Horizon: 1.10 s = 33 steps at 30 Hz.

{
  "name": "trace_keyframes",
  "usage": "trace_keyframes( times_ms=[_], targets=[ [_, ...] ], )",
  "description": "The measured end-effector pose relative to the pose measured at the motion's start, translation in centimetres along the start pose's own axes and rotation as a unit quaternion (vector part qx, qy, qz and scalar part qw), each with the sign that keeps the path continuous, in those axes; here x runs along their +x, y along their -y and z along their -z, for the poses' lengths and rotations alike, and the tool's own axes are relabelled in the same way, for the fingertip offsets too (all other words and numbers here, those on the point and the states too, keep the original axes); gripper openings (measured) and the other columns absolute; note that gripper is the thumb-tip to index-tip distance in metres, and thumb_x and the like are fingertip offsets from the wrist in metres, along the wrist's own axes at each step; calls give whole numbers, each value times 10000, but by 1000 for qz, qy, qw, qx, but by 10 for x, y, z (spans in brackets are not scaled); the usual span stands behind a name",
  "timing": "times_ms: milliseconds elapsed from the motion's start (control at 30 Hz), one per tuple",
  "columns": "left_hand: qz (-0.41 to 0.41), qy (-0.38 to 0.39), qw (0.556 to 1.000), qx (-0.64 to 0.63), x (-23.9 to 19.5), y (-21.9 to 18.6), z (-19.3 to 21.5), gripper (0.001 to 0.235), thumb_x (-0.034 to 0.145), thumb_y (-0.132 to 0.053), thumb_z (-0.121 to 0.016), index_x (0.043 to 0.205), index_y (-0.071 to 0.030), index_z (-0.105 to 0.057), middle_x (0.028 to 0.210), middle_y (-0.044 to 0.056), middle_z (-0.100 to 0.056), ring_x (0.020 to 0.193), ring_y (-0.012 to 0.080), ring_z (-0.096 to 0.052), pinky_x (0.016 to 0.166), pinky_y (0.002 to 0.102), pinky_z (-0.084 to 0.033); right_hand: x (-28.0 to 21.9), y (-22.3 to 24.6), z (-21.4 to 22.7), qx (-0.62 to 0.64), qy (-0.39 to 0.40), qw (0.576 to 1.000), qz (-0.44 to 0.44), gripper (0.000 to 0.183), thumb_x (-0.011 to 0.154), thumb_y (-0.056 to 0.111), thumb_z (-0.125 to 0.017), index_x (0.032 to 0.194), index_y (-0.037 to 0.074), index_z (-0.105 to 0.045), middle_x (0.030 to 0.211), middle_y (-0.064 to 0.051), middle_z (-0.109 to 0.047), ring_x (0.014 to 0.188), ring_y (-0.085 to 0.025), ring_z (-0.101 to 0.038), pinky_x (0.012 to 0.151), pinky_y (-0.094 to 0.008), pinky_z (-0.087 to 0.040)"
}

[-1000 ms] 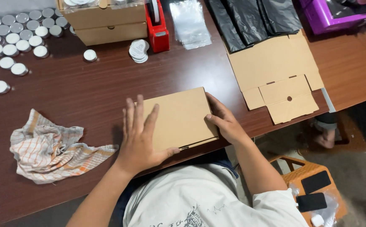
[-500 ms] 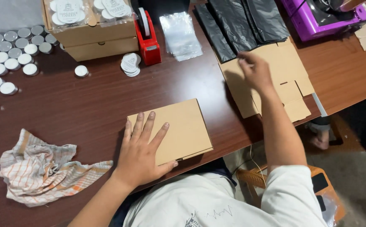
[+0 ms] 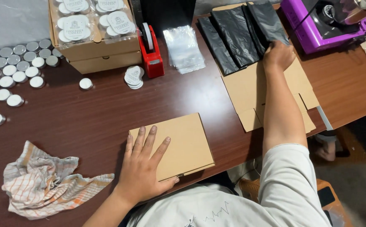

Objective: Folding a cardboard box, filling it with small jars, and placing the box into a plastic shipping mailer.

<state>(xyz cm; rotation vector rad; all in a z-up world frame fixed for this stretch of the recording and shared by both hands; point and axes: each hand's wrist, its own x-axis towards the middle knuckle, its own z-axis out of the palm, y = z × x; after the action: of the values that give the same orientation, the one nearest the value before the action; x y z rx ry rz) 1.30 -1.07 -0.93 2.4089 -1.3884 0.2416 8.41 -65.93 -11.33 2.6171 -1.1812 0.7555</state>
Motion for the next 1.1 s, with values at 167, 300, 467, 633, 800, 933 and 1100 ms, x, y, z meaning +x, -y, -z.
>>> trace_keyframes(
  times_ms=[167,300,467,633,800,933,1100],
  targets=[
    [-2,2,1000,6,0,0,0,1120,611,-820,-759,1512,-214,-486,1642,209,-316,1524,466,-241,1205,678,-173,0,-4,26,259,-119,957,-61,216,965,228,-587,1062,170,-771,1007,-73,-814,905,-361,-731,765,-494,-535],
    [-5,-5,1000,5,-1,0,0,1122,611,-816,-764,1513,-210,-486,1641,214,-317,1525,470,-240,1203,684,-177,-4,0,49,346,-225,911,15,180,989,129,-554,1028,75,-721,905,-90,-783,802,-294,-728,707,-405,-548],
    [-2,2,1000,-7,-1,0,0,1105,623,-826,-751,1500,-203,-499,1629,230,-322,1510,481,-251,1196,692,-161,-31,28,98,614,-134,777,-35,185,1070,213,-476,1048,81,-603,947,-14,-568,893,-135,-522,817,-292,-474],
    [20,43,994,-98,10,9,12,1056,712,-880,-634,1477,-160,-528,1612,229,-339,1508,474,-224,1202,669,-95,-71,60,159,841,-35,529,-106,135,1030,228,-617,1122,135,-649,1108,-67,-723,1020,-188,-691,957,-339,-597],
    [186,48,925,-327,53,42,4,934,741,-646,-794,1497,-173,-517,1537,143,-478,1444,407,-429,1184,573,-327,-109,92,206,870,3,476,-127,130,1016,218,-655,1106,132,-690,1082,-67,-742,1006,-201,-710,952,-348,-606],
    [204,-24,762,-614,93,53,-7,1099,820,-350,-870,1607,-30,-173,1572,339,-311,1458,549,-310,1214,581,-290,-137,131,236,882,48,453,-123,154,1028,222,-630,1124,115,-687,1048,-94,-745,965,-205,-730,901,-346,-624],
    [239,-101,687,-679,108,44,-29,494,858,-327,-864,1221,-56,-667,951,33,-578,905,209,-628,780,311,-550,-163,184,268,889,95,433,-117,181,1040,225,-605,1142,99,-684,1015,-121,-749,924,-209,-750,850,-343,-642]
  ],
)
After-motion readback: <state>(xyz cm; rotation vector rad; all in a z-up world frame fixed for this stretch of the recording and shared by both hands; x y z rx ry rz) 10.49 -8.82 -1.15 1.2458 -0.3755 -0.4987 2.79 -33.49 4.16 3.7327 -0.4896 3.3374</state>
